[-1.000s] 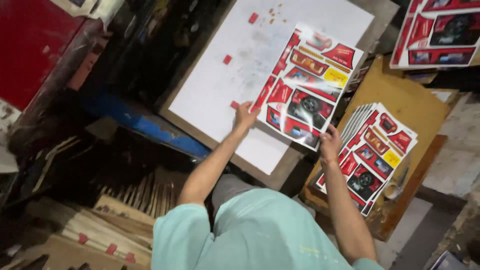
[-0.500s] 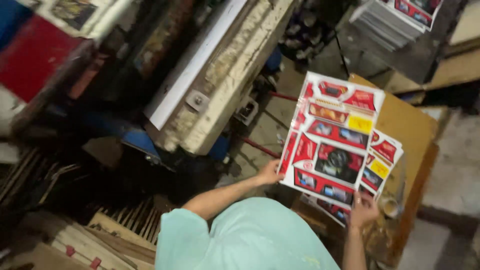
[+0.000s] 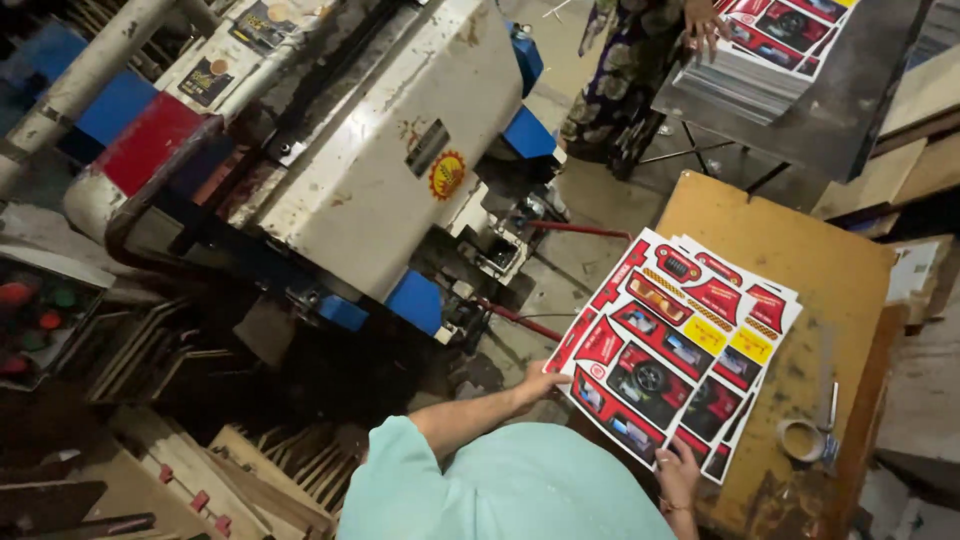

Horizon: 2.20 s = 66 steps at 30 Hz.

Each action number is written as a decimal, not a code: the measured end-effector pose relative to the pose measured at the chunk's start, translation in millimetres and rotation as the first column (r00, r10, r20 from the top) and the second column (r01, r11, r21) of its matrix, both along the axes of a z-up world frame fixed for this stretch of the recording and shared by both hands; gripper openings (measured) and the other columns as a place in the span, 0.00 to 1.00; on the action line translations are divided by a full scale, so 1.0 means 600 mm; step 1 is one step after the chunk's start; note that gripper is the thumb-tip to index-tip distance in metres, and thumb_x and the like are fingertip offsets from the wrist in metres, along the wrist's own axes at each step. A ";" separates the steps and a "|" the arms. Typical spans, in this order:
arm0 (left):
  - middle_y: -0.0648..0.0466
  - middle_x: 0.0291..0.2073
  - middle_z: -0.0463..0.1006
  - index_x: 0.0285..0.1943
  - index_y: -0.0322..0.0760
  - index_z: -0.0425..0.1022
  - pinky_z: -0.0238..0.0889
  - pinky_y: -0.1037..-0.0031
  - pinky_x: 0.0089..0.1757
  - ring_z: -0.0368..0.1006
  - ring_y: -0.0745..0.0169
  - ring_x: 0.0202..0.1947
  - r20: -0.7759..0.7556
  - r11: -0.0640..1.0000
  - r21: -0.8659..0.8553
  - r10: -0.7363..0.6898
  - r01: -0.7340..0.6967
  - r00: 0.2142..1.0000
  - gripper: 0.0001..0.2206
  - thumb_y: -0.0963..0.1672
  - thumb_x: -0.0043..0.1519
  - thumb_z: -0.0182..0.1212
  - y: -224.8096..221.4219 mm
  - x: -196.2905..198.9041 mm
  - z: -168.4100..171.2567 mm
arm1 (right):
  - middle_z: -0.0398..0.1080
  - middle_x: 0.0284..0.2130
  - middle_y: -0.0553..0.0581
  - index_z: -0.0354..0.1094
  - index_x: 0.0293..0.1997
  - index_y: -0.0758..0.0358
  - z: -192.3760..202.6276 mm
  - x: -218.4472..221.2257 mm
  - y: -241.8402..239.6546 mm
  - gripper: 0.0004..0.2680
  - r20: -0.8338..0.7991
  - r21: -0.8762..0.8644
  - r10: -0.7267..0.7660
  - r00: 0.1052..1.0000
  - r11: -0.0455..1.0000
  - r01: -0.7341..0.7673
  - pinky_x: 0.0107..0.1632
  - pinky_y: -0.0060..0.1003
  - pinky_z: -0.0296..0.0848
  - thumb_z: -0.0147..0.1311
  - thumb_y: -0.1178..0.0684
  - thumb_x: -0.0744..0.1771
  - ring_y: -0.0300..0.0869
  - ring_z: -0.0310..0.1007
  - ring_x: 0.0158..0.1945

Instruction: Manually sorting and feeding printed sheets into a manufacturing machine.

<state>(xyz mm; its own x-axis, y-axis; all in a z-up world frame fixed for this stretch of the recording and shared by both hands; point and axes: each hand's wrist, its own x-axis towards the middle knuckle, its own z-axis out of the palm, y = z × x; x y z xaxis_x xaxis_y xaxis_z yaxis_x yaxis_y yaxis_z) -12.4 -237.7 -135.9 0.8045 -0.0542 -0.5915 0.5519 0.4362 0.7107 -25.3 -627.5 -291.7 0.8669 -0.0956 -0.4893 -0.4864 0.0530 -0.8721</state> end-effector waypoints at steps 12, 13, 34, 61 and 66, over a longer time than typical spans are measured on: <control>0.56 0.32 0.80 0.57 0.34 0.78 0.71 0.70 0.35 0.73 0.68 0.31 0.415 0.928 0.368 -0.105 -0.062 0.904 0.18 0.44 0.58 0.69 -0.073 0.055 0.191 | 0.71 0.54 0.56 0.62 0.68 0.67 0.178 0.055 0.057 0.18 -0.213 0.463 0.230 0.950 0.880 -0.109 0.57 0.33 0.70 0.44 0.66 0.68 0.39 0.71 0.55; 0.56 0.32 0.80 0.57 0.34 0.78 0.71 0.70 0.35 0.73 0.68 0.31 0.414 0.928 0.365 -0.087 -0.078 0.906 0.18 0.44 0.58 0.69 -0.049 0.060 0.203 | 0.71 0.54 0.56 0.62 0.68 0.67 0.199 0.077 0.088 0.18 -0.216 0.460 0.246 0.945 0.879 -0.124 0.57 0.33 0.70 0.44 0.66 0.68 0.39 0.71 0.55; 0.49 0.38 0.85 0.48 0.40 0.81 0.75 0.65 0.43 0.84 0.55 0.38 -0.110 0.663 0.707 0.445 -0.245 0.889 0.21 0.47 0.46 0.76 0.650 0.212 -0.043 | 0.73 0.31 0.53 0.60 0.62 0.65 0.150 0.340 0.799 0.17 0.070 -0.185 0.264 0.962 0.951 -0.248 0.26 0.31 0.68 0.54 0.63 0.66 0.35 0.69 0.25; 0.52 0.33 0.82 0.56 0.32 0.75 0.62 0.82 0.24 0.74 0.72 0.26 0.041 0.936 0.316 0.148 -0.154 0.988 0.20 0.40 0.55 0.73 0.396 0.022 0.209 | 0.34 0.73 0.83 0.39 0.80 0.67 0.274 0.091 0.216 0.53 -0.172 -0.925 0.430 0.886 0.238 -0.295 0.73 0.60 0.45 0.73 0.30 0.53 0.74 0.36 0.75; 0.52 0.31 0.85 0.45 0.30 0.83 0.69 0.78 0.31 0.76 0.71 0.28 0.129 0.890 0.434 -0.217 0.142 0.968 0.11 0.42 0.56 0.73 0.103 0.053 -0.014 | 0.36 0.76 0.78 0.44 0.79 0.62 0.272 0.066 0.269 0.48 -0.125 -0.924 0.259 0.958 0.322 -0.208 0.75 0.61 0.41 0.68 0.24 0.57 0.70 0.32 0.78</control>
<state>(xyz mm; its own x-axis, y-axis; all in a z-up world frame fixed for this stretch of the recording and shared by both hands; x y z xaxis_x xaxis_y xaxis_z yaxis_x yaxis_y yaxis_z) 19.5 -176.0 -144.0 0.8941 0.0150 -0.4477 0.4479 -0.0168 0.8939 14.2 -465.9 -128.3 0.9474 -0.2518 -0.1974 -0.3034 -0.9031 -0.3040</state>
